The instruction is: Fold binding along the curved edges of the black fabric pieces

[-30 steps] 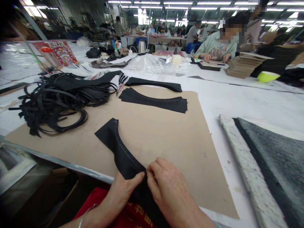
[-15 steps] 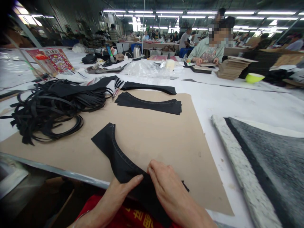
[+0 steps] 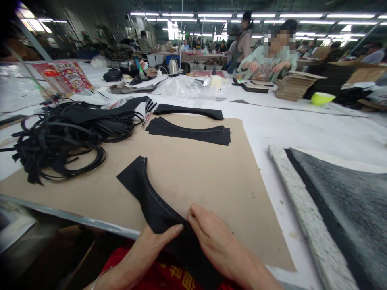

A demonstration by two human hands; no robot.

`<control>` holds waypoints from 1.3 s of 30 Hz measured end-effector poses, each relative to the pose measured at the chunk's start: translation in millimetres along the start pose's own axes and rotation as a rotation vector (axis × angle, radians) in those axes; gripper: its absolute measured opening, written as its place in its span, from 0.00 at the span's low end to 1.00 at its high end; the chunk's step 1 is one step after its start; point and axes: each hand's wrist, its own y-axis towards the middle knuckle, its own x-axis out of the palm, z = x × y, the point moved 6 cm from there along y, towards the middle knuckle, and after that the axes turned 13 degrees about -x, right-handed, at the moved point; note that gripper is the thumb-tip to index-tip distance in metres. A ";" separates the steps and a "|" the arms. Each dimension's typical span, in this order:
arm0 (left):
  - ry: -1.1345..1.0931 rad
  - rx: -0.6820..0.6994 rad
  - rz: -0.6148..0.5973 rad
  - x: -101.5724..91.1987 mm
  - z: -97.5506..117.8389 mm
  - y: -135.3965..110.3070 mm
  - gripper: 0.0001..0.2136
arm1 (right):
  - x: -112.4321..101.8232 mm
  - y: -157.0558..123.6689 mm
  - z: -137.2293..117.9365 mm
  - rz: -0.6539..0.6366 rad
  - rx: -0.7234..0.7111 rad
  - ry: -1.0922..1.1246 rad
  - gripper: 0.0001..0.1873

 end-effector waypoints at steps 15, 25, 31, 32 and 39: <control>-0.051 -0.006 -0.016 2.1 1.9 -0.7 0.22 | -1.9 8.8 -2.4 -0.041 0.001 0.009 0.15; -0.129 0.003 -0.021 2.8 -1.7 1.2 0.24 | 9.7 3.0 -6.5 -0.048 -0.058 -0.360 0.11; -0.121 0.009 -0.007 2.3 2.5 0.2 0.24 | 22.2 1.7 -4.2 0.043 -0.138 -0.570 0.10; -0.117 0.010 0.000 2.0 2.9 0.1 0.24 | 23.9 2.1 -3.5 0.051 -0.142 -0.578 0.10; -0.103 0.028 0.020 0.1 3.9 0.3 0.24 | 19.0 1.2 -4.7 0.070 -0.112 -0.402 0.11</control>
